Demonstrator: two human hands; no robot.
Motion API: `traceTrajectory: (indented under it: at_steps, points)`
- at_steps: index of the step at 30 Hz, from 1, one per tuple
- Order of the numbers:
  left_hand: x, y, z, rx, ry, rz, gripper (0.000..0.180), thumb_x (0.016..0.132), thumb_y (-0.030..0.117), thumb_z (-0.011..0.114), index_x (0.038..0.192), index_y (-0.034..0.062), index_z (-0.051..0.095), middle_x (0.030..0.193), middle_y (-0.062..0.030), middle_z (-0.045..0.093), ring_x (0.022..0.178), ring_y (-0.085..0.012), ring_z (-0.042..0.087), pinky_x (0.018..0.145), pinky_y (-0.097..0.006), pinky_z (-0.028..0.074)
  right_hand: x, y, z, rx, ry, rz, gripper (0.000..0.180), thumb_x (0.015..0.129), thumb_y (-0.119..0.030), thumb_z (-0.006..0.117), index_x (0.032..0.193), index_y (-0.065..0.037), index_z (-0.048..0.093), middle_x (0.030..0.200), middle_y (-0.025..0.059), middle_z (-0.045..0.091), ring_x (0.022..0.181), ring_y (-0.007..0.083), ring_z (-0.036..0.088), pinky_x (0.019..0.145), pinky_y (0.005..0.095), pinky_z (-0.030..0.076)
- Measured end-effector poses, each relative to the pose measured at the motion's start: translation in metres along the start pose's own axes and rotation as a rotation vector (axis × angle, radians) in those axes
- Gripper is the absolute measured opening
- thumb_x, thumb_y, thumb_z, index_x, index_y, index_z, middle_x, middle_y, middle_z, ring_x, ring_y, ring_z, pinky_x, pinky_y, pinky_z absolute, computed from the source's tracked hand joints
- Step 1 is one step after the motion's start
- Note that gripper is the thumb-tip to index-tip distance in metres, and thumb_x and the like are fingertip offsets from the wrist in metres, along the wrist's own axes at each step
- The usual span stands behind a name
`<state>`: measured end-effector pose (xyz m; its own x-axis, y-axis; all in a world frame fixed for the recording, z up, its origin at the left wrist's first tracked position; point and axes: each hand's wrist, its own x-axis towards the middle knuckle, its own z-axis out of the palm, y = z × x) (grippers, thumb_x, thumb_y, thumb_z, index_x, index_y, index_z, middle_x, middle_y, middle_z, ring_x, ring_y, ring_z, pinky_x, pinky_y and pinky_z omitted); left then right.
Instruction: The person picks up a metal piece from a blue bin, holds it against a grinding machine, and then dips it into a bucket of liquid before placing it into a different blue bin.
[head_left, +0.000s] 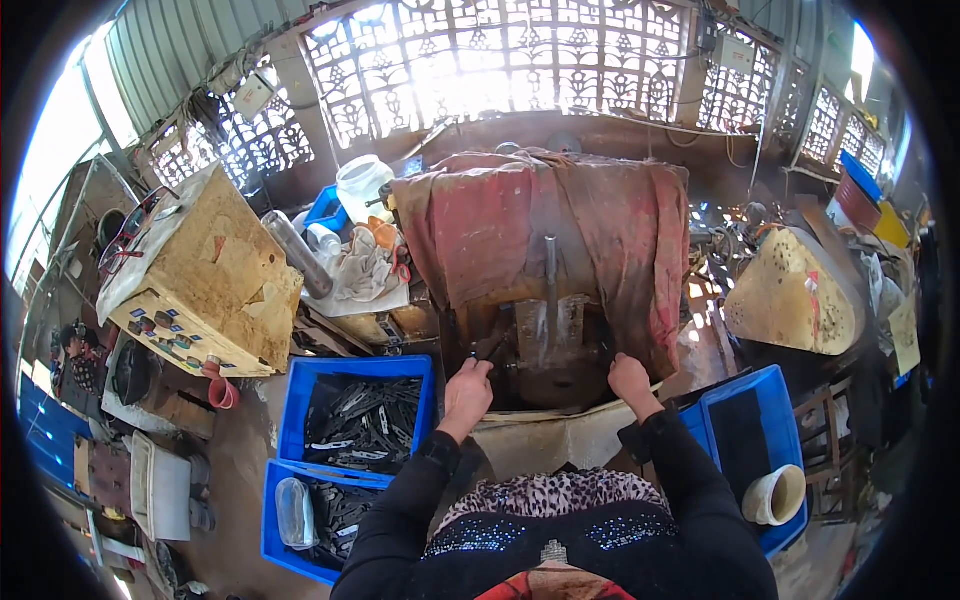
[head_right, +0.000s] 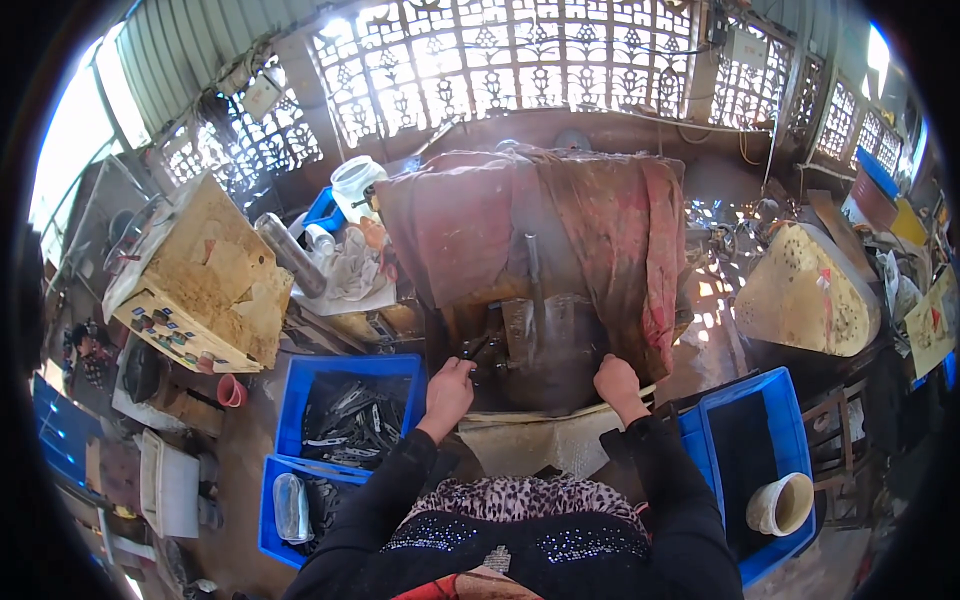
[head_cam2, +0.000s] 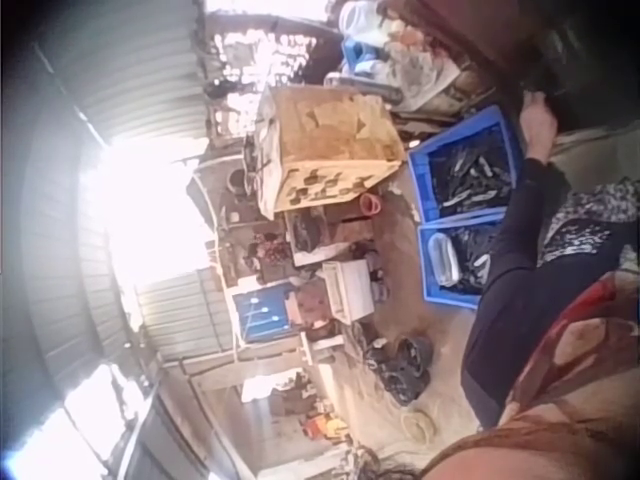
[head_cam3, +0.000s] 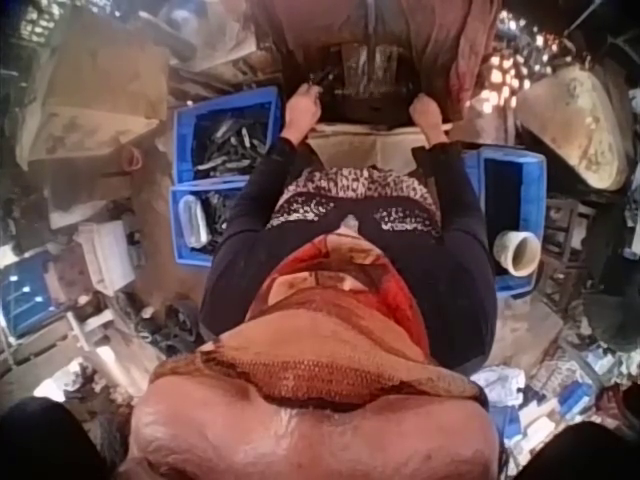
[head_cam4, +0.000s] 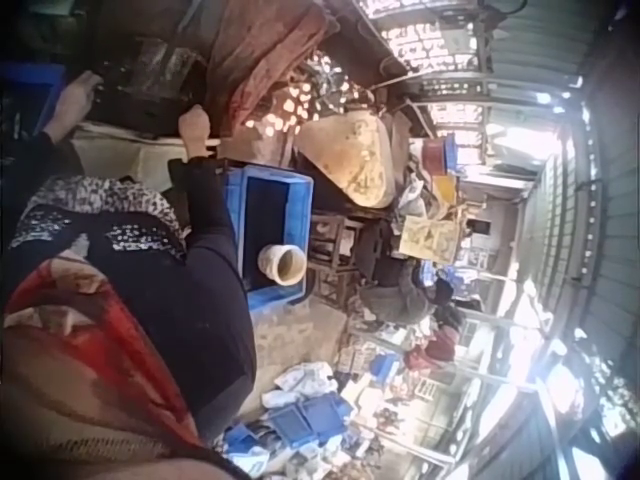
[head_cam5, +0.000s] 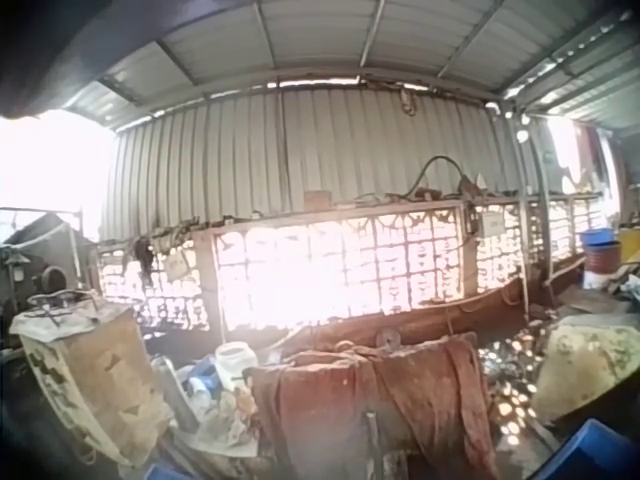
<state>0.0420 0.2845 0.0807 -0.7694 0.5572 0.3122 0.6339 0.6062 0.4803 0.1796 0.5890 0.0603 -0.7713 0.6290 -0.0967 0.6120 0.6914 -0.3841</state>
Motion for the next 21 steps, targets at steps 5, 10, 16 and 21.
traceTrajectory:
  at_steps: [5,10,16,21]
  points:
    - [-0.0001,-0.0005,0.0011,0.002,0.008,0.004,0.023,0.079,0.005,0.058,0.101,0.0093,0.065,0.099,-0.0156,0.061,0.086,-0.0359,0.064,0.074,-0.044,0.054,0.0001,0.0014,0.0017,0.005,0.012,-0.006,0.020,0.090,-0.016,0.051,0.093,-0.001,0.064,0.095,0.0264,0.068,0.094,0.0435,0.066,0.081,0.0513,0.053]
    - [-0.0003,-0.0018,0.0020,0.007,0.021,0.020,0.023,0.079,0.005,0.059,0.101,0.0093,0.066,0.100,-0.0157,0.062,0.086,-0.0358,0.064,0.074,-0.044,0.054,-0.0013,-0.0009,-0.0005,0.003,0.010,-0.012,0.020,0.089,-0.015,0.050,0.094,-0.001,0.064,0.095,0.0265,0.068,0.093,0.0434,0.066,0.081,0.0511,0.054]
    - [-0.0004,-0.0019,0.0023,0.004,0.008,0.012,0.023,0.079,0.005,0.059,0.100,0.0091,0.066,0.100,-0.0160,0.062,0.086,-0.0357,0.064,0.074,-0.043,0.054,-0.0042,-0.0048,-0.0020,-0.044,0.005,-0.016,0.020,0.088,-0.013,0.050,0.094,0.000,0.064,0.095,0.0266,0.068,0.093,0.0433,0.066,0.080,0.0509,0.054]
    - [-0.0003,-0.0016,0.0019,-0.004,0.004,0.012,0.023,0.079,0.006,0.059,0.100,0.0091,0.067,0.099,-0.0156,0.062,0.086,-0.0356,0.064,0.074,-0.044,0.054,-0.0059,-0.0063,-0.0033,-0.073,0.005,-0.031,0.019,0.087,-0.013,0.051,0.094,0.000,0.064,0.094,0.0266,0.068,0.092,0.0431,0.067,0.080,0.0507,0.055]
